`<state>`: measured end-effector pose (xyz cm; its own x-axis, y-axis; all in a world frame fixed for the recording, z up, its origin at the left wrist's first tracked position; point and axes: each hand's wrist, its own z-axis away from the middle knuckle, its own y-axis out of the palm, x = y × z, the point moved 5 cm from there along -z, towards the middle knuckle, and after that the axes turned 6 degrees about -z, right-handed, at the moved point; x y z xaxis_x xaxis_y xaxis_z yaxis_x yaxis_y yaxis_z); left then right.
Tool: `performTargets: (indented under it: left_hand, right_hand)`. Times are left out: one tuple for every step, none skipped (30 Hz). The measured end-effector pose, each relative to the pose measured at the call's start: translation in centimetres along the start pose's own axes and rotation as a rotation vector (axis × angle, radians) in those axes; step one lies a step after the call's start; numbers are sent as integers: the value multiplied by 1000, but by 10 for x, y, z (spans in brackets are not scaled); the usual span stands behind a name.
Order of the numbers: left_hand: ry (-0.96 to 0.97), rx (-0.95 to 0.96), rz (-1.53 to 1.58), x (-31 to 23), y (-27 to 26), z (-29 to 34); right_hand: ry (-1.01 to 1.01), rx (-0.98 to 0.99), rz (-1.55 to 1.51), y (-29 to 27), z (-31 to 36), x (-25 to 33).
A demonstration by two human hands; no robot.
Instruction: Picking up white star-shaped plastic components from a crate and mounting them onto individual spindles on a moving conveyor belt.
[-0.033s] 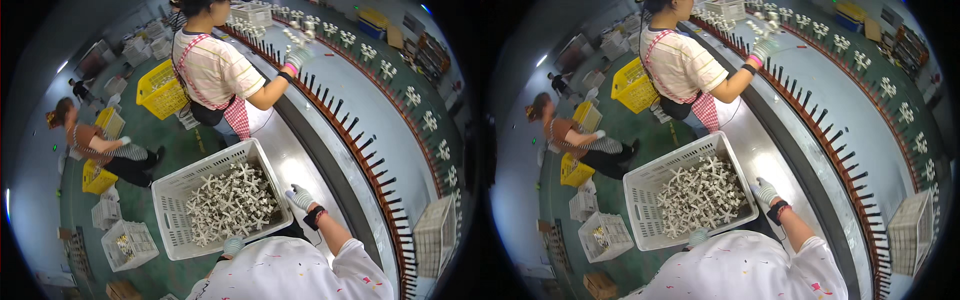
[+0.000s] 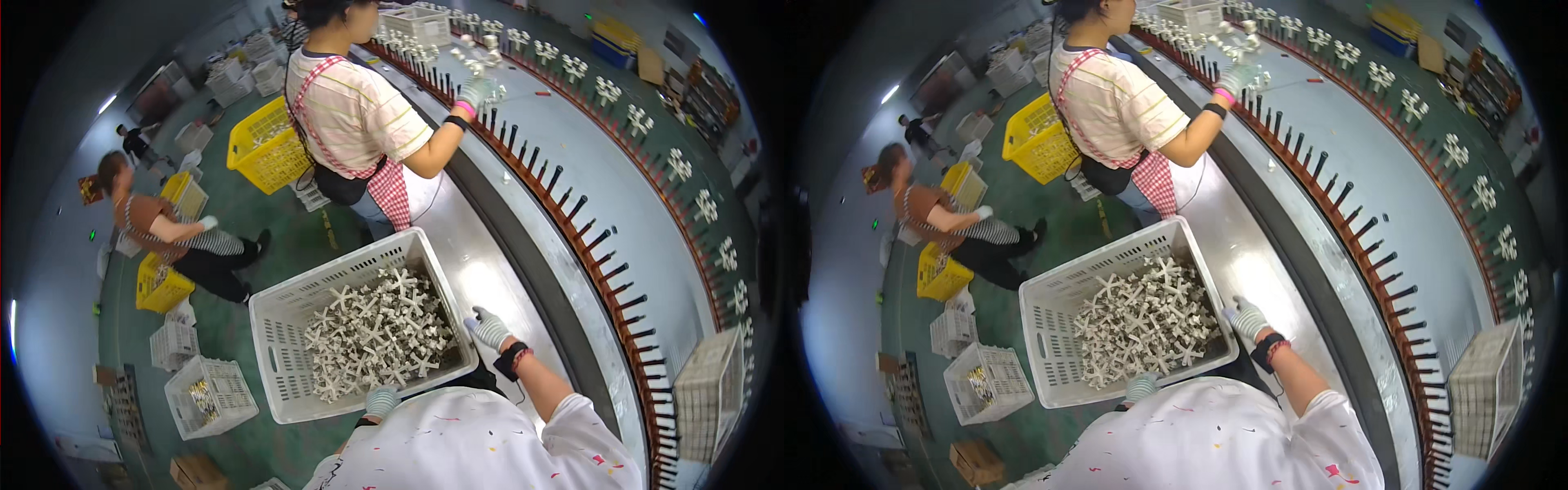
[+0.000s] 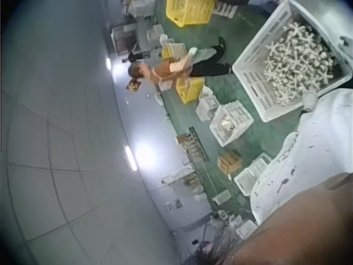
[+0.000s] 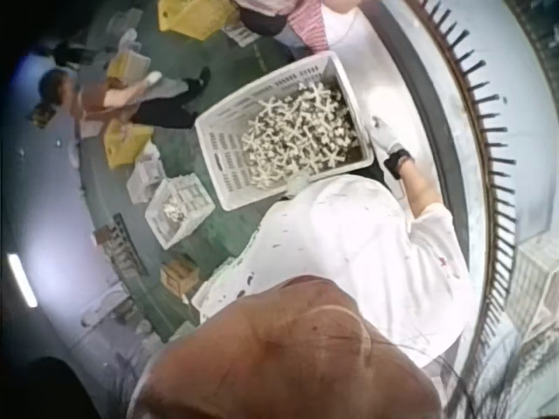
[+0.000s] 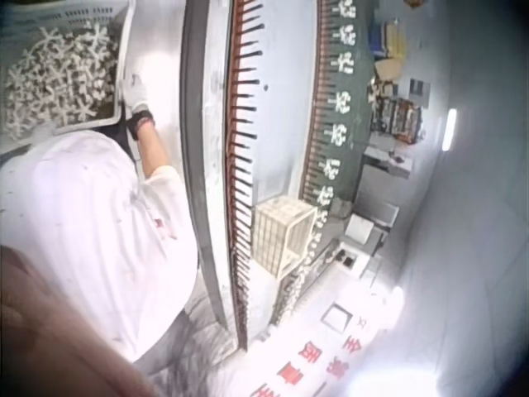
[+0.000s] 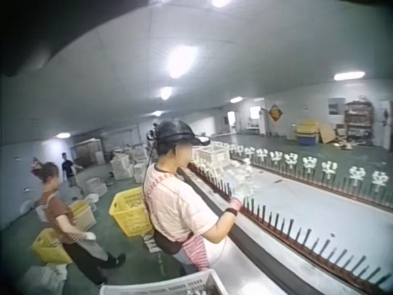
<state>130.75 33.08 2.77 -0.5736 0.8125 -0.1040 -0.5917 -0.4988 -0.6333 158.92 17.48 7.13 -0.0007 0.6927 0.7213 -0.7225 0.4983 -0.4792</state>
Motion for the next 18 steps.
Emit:
performTargets:
  left_hand:
    - [62,-18,30,-10,-5,-2]
    - [-22,5,-1,-11,-5,-1]
    - [-32,-38,-16,-13,-8,0]
    - [-8,-51,-12,-17,-9,1]
    - [-54,-92,-26,-15,-10,4]
    - [-51,-95,-29,-16,-9,5]
    - [-2,-111,-6,-18,-9,7]
    - [-57,-106,-27,-16,-6,7]
    - [-63,-137,-40,-16,-6,8]
    - [-2,-147,-20,-20,-3,6]
    - [-78,-174,-43,-18,-2,5]
    - [-76,-158,-42,-19,2,4]
    - [-27,-160,-26,-23,6,2]
    - [-80,-148,-32,-21,10,1]
    - [-80,-179,-34,-23,13,0]
    - [-13,-221,-17,-27,15,1]
    - [-21,-265,26,-27,16,1]
    - [-59,-270,0,-27,19,0]
  right_hand:
    - [-7,-11,38,7,-1,0]
    - [-41,9,15,12,-1,1]
    - [-91,88,20,21,-1,4]
    - [-55,62,56,22,-2,1]
    - [-117,127,49,29,-1,5]
    - [-166,99,125,30,-1,6]
    - [-164,75,237,31,0,5]
    - [-226,75,203,33,1,7]
    - [-223,77,235,34,3,6]
    - [-161,50,312,33,3,1]
    - [-230,84,276,35,5,2]
    - [-228,82,291,35,6,0]
    - [-188,34,332,32,7,-5]
    - [-235,83,313,34,10,-6]
    - [-252,62,299,33,12,-9]
    - [-188,34,325,32,13,-14]
    - [-247,44,279,33,16,-16]
    - [-216,64,278,35,17,-21]
